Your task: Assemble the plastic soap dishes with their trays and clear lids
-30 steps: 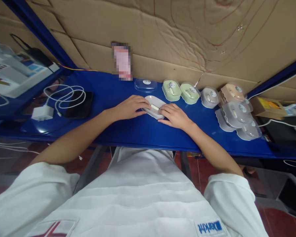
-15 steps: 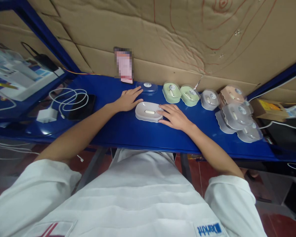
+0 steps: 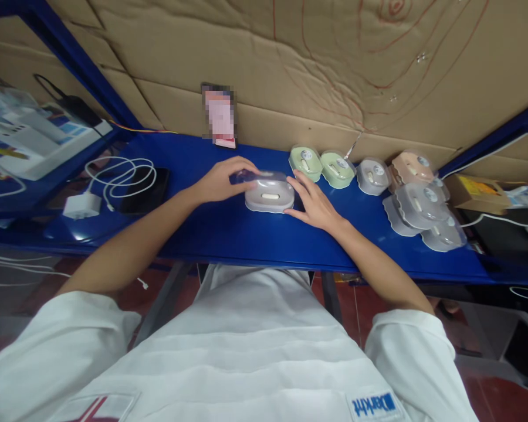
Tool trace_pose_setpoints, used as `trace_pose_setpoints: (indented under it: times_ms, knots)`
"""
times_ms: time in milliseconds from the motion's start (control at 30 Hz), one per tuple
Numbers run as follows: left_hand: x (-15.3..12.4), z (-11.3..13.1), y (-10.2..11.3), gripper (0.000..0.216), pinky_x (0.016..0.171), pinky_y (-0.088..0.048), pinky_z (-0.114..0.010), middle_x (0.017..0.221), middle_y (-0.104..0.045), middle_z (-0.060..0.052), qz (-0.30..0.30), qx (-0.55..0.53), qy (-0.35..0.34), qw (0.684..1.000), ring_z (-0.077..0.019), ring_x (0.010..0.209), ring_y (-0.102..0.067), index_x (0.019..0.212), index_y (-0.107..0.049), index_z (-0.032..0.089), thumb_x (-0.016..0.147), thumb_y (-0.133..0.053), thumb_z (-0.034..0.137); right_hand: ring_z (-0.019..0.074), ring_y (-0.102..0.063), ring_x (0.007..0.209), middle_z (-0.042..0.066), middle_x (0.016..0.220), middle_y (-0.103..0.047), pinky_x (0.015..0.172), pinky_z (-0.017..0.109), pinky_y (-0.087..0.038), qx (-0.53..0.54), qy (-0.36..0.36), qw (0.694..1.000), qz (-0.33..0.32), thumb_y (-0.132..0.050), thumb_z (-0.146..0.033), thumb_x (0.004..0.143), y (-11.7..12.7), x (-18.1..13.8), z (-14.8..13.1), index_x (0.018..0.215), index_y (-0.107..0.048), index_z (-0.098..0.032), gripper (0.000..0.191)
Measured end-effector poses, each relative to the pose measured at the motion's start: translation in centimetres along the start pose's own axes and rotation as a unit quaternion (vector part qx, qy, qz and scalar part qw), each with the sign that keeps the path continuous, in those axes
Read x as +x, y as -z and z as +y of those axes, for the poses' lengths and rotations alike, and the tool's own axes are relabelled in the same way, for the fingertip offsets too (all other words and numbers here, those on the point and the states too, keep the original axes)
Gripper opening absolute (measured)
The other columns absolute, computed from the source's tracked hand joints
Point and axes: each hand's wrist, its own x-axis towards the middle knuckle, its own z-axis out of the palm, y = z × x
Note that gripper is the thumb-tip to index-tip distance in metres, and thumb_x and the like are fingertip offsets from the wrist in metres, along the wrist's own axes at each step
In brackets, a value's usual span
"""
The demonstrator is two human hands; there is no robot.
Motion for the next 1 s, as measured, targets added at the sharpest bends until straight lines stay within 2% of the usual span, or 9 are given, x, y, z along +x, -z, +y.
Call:
trace_pose_setpoints:
  times_ms: [67,167,233,333,433,567,700,900,1000]
  knots:
    - [-0.2,1.6,-0.2,0.055,0.108,-0.055,-0.043,0.127,-0.071,-0.011,-0.048,-0.012,-0.033,0.998,-0.0260,0.118,-0.067,0.124,-0.073,0.023,0.097,-0.069,0.071,0.0431,-0.036,0.164,0.016,0.178,-0.035,0.131,0.071,-0.036,-0.010,-0.002,1.000,-0.003,-0.068,-0.069,0.100,0.0,0.1,0.2,0.175,-0.031,-0.032,0.092]
    - [-0.7,2.7,-0.8,0.055,0.115,-0.052,-0.049,0.137,-0.063,-0.014,-0.089,0.013,-0.039,0.995,-0.0294,0.129,-0.063,0.128,-0.069,0.023,0.098,-0.069,0.069,0.0408,-0.040,0.163,0.013,0.178,-0.038,0.129,0.069,-0.039,-0.016,0.010,0.999,-0.037,-0.063,-0.063,0.105,0.1,0.1,0.2,0.172,-0.040,-0.034,0.077]
    - [-1.1,2.6,-1.4,0.058,0.120,-0.050,-0.054,0.149,-0.057,-0.017,-0.091,0.039,-0.037,0.994,-0.0333,0.139,-0.058,0.138,-0.065,0.023,0.100,-0.067,0.067,0.0383,-0.043,0.162,0.012,0.178,-0.039,0.128,0.066,-0.043,-0.011,0.019,0.998,-0.054,-0.059,-0.059,0.108,0.1,0.1,0.1,0.172,-0.040,-0.034,0.071]
    - [-1.6,1.9,-2.4,0.079,0.130,-0.038,-0.062,0.172,-0.037,-0.025,-0.098,0.066,-0.049,0.992,-0.0420,0.161,-0.039,0.162,-0.048,0.021,0.101,-0.066,0.067,0.0367,-0.043,0.162,0.012,0.179,-0.038,0.128,0.063,-0.045,-0.007,0.017,0.998,-0.061,-0.056,-0.056,0.110,0.0,0.0,-0.1,0.172,-0.041,-0.033,0.068]
    - [-1.7,1.2,-3.1,0.091,0.134,-0.029,-0.068,0.182,-0.021,-0.025,-0.129,0.080,-0.055,0.987,-0.0454,0.170,-0.022,0.173,-0.033,0.021,0.102,-0.062,0.070,0.0357,-0.043,0.162,0.010,0.178,-0.039,0.130,0.061,-0.043,-0.003,0.010,0.998,-0.060,-0.055,-0.052,0.111,-0.1,0.0,-0.2,0.170,-0.046,-0.033,0.062]
    - [-1.5,1.2,-3.0,0.082,0.134,-0.031,-0.066,0.181,-0.024,-0.026,-0.111,0.098,-0.065,0.987,-0.0419,0.169,-0.025,0.172,-0.036,0.020,0.108,-0.052,0.068,0.0346,-0.047,0.160,0.009,0.176,-0.043,0.130,0.060,-0.045,0.008,0.007,0.999,-0.045,-0.055,-0.054,0.111,-0.2,-0.2,0.0,0.170,-0.046,-0.035,0.063]
    - [-1.4,1.5,-2.6,0.067,0.132,-0.039,-0.062,0.173,-0.041,-0.023,-0.063,0.095,-0.064,0.991,-0.0378,0.163,-0.039,0.164,-0.050,0.022,0.110,-0.050,0.063,0.0365,-0.053,0.154,0.013,0.168,-0.052,0.128,0.061,-0.047,0.016,-0.008,1.000,-0.020,-0.059,-0.061,0.107,-0.3,-0.3,0.4,0.168,-0.050,-0.034,0.067]
    - [-1.4,1.2,-2.7,0.072,0.129,-0.044,-0.059,0.171,-0.042,-0.020,-0.087,0.065,-0.028,0.994,-0.0382,0.157,-0.048,0.161,-0.053,0.024,0.104,-0.063,0.067,0.0353,-0.062,0.141,0.014,0.153,-0.060,0.122,0.061,-0.053,0.023,-0.028,0.999,0.011,-0.059,-0.063,0.107,-0.4,-0.4,0.5,0.158,-0.061,-0.032,0.061]
    - [-1.3,1.2,-2.6,0.065,0.129,-0.044,-0.056,0.163,-0.052,-0.020,-0.061,0.039,-0.046,0.996,-0.0345,0.152,-0.053,0.155,-0.059,0.022,0.105,-0.062,0.064,0.0346,-0.064,0.139,0.015,0.150,-0.061,0.121,0.059,-0.055,0.028,-0.021,0.999,0.036,-0.058,-0.060,0.108,-0.2,-0.3,0.3,0.156,-0.063,-0.029,0.058]
